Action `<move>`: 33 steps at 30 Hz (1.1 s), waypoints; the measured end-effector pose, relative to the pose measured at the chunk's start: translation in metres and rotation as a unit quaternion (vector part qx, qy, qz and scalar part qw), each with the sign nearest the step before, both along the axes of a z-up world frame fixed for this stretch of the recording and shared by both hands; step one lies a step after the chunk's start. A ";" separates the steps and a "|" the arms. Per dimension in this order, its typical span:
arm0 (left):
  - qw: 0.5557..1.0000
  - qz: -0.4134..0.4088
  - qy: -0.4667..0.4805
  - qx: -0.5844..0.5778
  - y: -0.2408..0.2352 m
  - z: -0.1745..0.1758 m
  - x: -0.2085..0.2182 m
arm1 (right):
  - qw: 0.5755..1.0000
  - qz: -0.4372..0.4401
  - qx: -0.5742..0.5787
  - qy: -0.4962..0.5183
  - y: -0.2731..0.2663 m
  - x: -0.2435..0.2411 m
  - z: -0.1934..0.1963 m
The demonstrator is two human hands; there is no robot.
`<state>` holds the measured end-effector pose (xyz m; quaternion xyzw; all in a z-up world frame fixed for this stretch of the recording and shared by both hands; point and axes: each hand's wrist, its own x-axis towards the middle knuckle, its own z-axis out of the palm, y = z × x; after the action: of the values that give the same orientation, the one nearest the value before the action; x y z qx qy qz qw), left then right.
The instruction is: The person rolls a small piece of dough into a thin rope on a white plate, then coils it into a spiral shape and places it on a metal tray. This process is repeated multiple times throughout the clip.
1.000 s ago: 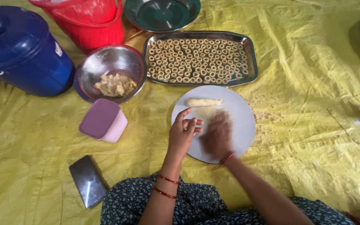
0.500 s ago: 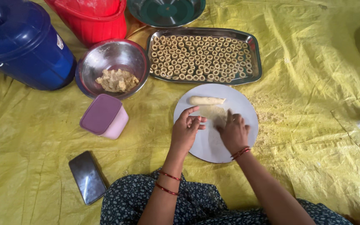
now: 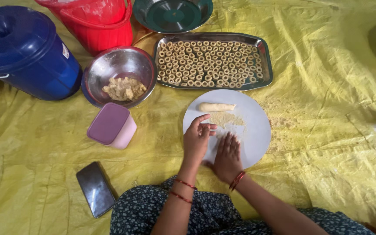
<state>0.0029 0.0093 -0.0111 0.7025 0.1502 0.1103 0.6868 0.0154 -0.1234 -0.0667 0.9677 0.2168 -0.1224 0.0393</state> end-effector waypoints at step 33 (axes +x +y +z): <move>0.872 -0.099 0.196 0.437 -0.012 -0.036 -0.006 | 0.987 0.031 -0.112 0.113 -0.006 -0.006 0.012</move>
<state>-0.0028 -0.0023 -0.0471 0.9495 0.1479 -0.0440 0.2730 0.0091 -0.1295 -0.0544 0.9300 0.2345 -0.2529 0.1270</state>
